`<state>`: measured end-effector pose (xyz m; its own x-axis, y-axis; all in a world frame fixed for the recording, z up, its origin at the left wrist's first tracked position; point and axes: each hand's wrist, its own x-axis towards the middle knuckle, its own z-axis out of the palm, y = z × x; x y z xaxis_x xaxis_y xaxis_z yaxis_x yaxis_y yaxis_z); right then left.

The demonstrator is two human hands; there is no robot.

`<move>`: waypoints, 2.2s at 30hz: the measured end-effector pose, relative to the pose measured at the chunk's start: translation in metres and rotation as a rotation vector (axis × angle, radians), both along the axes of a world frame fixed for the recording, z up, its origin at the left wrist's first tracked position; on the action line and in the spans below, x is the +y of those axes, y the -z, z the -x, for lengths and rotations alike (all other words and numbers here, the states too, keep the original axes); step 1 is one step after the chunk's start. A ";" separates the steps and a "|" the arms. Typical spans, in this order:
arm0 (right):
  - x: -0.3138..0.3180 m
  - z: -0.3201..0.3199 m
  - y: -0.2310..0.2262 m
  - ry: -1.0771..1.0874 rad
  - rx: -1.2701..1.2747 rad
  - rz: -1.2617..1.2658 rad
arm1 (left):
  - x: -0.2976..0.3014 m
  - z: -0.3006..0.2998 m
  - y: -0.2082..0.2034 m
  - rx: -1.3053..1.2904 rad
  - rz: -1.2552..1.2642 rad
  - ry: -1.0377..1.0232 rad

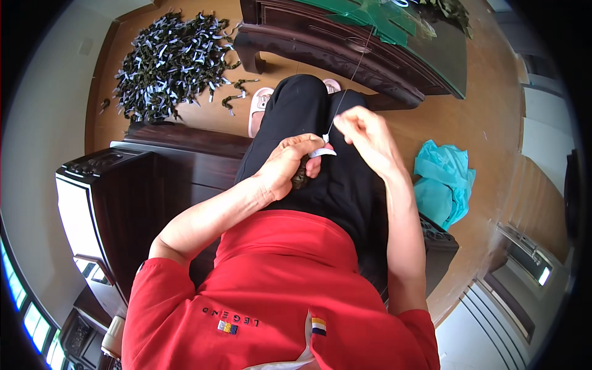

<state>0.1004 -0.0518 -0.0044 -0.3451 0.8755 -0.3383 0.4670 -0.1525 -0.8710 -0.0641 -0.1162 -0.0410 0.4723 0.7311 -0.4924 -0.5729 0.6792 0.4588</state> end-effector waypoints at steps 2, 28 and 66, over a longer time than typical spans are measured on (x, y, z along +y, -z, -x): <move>0.006 -0.001 0.005 0.082 0.119 0.050 | 0.000 0.002 -0.004 -0.131 0.073 -0.033; -0.075 -0.012 -0.035 0.381 -0.035 -0.410 | -0.028 -0.004 -0.044 0.305 -0.254 -0.239; 0.438 -0.137 -0.025 0.513 -0.644 -0.706 | 0.319 0.225 -0.012 2.721 -1.186 0.057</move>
